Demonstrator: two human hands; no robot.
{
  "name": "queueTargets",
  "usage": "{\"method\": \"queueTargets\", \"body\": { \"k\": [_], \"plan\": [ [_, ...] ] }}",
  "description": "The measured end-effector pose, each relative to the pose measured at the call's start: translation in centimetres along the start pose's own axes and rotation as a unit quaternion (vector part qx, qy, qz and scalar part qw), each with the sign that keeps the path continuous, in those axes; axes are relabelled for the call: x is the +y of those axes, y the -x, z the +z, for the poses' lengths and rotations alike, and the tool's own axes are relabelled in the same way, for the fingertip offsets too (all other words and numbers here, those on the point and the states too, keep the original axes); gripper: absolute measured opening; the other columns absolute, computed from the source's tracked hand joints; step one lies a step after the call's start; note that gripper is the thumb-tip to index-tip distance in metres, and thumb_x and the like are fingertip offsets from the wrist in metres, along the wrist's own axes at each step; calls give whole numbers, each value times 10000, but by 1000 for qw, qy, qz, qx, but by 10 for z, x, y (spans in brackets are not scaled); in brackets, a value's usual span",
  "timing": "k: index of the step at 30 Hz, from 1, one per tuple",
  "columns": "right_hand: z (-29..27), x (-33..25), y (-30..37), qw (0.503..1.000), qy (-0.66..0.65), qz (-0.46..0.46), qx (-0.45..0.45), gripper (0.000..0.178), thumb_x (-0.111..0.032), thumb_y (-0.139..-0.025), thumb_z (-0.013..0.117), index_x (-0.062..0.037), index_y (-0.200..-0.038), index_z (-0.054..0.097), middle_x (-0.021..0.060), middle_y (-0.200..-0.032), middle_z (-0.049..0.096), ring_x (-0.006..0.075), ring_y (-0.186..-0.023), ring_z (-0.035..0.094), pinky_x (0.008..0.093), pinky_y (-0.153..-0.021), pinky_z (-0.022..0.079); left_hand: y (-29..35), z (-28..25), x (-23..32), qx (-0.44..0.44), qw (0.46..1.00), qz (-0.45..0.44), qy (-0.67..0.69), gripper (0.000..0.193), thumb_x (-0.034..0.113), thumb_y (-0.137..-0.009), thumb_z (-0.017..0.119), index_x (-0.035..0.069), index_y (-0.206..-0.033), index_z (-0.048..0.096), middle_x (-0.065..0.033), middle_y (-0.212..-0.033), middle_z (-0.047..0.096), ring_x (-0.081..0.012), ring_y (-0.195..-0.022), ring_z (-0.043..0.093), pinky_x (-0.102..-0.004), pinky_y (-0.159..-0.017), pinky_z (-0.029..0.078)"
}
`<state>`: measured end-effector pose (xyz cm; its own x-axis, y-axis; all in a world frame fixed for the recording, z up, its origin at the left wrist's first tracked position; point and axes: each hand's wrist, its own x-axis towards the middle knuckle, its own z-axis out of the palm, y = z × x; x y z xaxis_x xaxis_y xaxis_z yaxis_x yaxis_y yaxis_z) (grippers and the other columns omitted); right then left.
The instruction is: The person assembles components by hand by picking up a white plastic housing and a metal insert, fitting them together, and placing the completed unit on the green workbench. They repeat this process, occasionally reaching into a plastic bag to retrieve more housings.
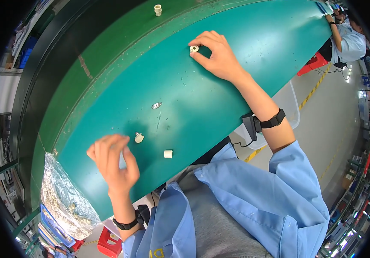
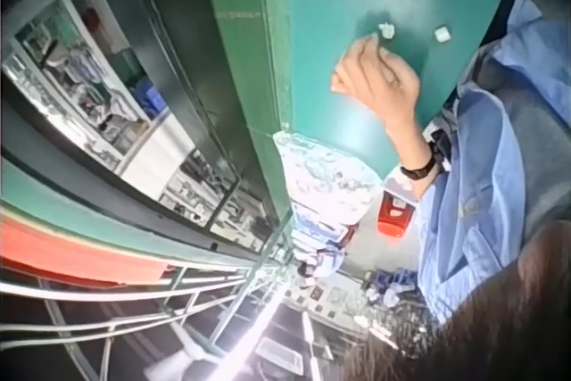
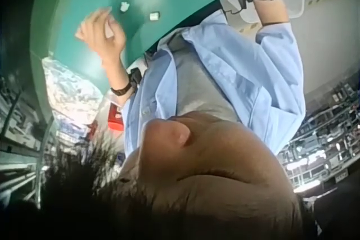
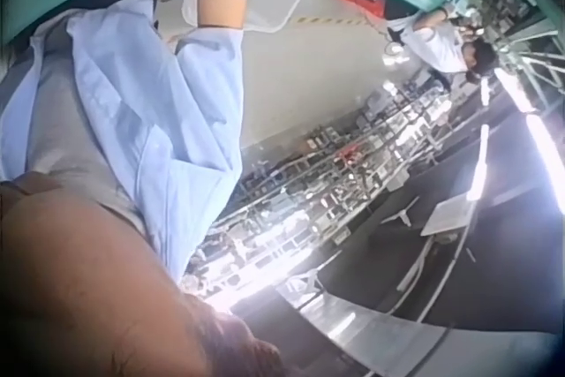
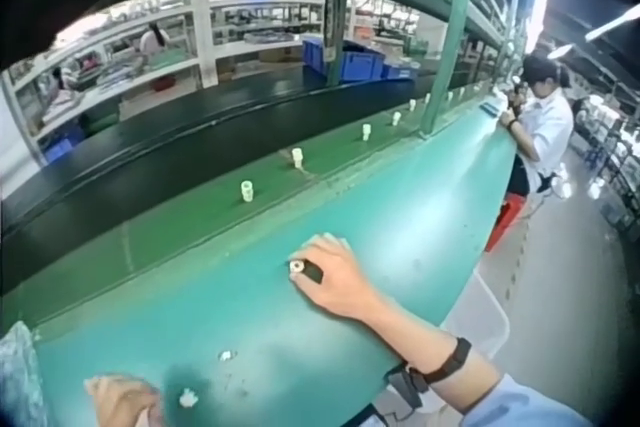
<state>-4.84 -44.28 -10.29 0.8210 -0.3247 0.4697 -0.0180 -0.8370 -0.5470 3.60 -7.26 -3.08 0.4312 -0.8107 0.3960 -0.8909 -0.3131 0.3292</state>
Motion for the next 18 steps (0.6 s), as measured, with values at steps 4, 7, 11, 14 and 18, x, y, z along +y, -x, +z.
{"method": "queueTargets", "body": {
  "k": [4, 7, 11, 14, 18],
  "plan": [
    [0, -13, 2, 998, -18, -35, 40, 199, -101, -877, 746, -67, -1071, 714, 59, -1021, 693, 251, -955, 620, 377, -907, 447, 17, 7, 9, -21, 999, -41, -13, 267, 102, -818, 771, 72, -1078, 714, -75, -1125, 661, -263, -1045, 598, -399, -911, 363],
    [-1, -50, 20, 991, -79, -70, 85, 216, -56, -864, 751, -54, -1077, 711, 75, -1017, 702, 260, -925, 638, 370, -870, 468, 25, 25, 7, -32, 992, -115, -30, 312, 121, -825, 780, 64, -1124, 713, -82, -1141, 650, -262, -1044, 591, -397, -909, 365],
    [2, -76, 46, 992, -102, -74, 23, 258, -4, -855, 748, -32, -1108, 705, 102, -998, 708, 262, -896, 653, 360, -838, 485, 35, 33, -11, -62, 996, -57, -41, 449, 151, -825, 801, 42, -1242, 675, -99, -1178, 624, -263, -1046, 581, -396, -903, 366],
    [6, -76, 53, 992, -120, -44, -15, 272, 0, -858, 745, -28, -1125, 703, 107, -990, 706, 260, -897, 653, 362, -850, 485, 43, 35, -10, -62, 992, -102, -49, 430, 170, -860, 770, 47, -1259, 666, -107, -1160, 616, -277, -1091, 577, -402, -967, 385],
    [10, -71, 52, 992, -115, -22, -48, 269, 0, -863, 742, -28, -1129, 712, 116, -986, 705, 267, -882, 654, 361, -843, 498, 55, 34, 4, 236, 963, -130, 19, 320, 185, -909, 705, 35, -1191, 689, -126, -1162, 616, -313, -1061, 615, -452, -1010, 432]
  ]
}}
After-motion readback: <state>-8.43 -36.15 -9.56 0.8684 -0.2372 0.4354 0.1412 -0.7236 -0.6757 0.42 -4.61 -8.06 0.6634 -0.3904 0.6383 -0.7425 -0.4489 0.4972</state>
